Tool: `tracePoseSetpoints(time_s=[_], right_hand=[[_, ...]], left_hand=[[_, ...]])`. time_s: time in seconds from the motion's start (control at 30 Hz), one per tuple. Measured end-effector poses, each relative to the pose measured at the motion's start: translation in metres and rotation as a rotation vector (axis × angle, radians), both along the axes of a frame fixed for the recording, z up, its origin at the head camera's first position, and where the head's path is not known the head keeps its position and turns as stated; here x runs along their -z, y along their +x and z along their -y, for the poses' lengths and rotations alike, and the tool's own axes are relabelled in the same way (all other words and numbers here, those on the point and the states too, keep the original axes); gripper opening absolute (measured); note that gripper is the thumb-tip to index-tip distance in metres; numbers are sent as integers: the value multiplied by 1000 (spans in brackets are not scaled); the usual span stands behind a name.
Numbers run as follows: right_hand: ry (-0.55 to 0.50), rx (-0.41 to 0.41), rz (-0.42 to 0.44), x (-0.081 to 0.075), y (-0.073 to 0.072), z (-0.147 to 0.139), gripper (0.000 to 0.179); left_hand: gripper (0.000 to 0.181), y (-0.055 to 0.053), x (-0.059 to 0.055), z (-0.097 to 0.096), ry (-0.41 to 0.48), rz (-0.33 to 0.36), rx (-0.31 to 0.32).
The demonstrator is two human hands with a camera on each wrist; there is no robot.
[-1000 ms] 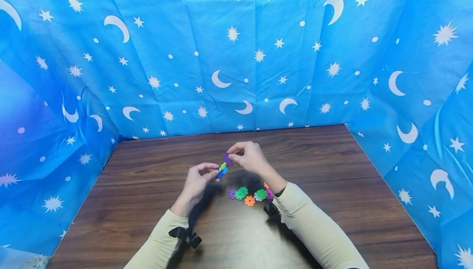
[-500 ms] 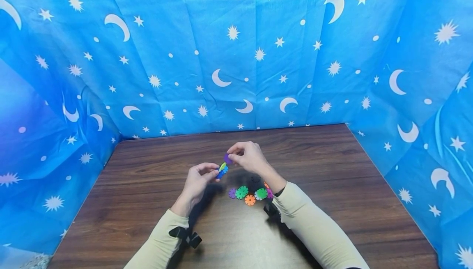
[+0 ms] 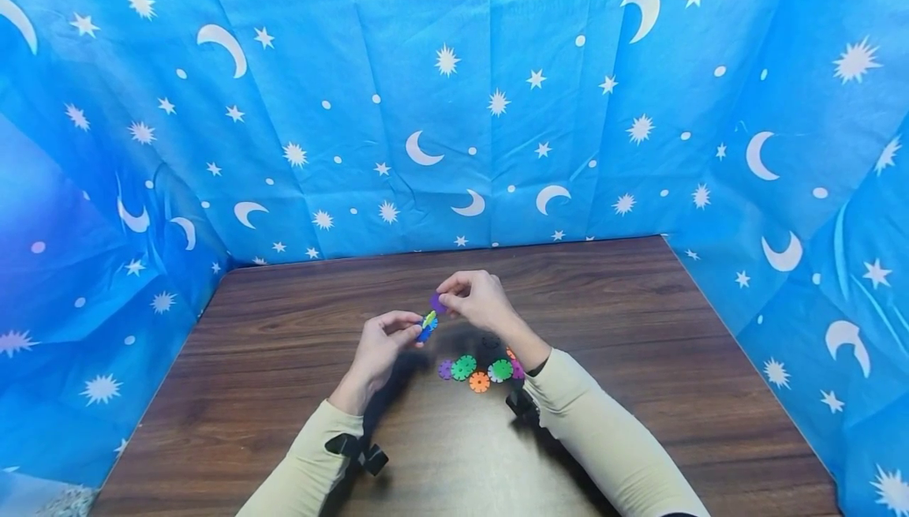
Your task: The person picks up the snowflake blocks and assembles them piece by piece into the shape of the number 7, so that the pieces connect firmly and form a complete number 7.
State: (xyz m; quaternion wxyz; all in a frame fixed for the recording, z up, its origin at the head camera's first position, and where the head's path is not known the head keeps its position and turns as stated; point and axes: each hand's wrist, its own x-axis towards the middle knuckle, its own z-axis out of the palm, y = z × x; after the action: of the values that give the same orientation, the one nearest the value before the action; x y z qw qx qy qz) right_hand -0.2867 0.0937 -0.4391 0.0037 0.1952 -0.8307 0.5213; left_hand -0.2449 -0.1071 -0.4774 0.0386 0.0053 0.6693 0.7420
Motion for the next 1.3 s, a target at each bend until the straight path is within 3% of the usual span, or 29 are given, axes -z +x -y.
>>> tracePoseSetpoints(time_s=[0.73, 0.97, 1.3], right_hand=[[-3, -1, -1, 3, 3, 6, 5], [-29, 23, 4, 7, 5, 8, 6], [-34, 36, -38, 14, 9, 11, 6]], left_hand=[[17, -1, 2, 3, 21, -9, -2], [20, -3, 8, 1, 44, -19, -16], [18, -2, 8, -1, 47, -25, -34]])
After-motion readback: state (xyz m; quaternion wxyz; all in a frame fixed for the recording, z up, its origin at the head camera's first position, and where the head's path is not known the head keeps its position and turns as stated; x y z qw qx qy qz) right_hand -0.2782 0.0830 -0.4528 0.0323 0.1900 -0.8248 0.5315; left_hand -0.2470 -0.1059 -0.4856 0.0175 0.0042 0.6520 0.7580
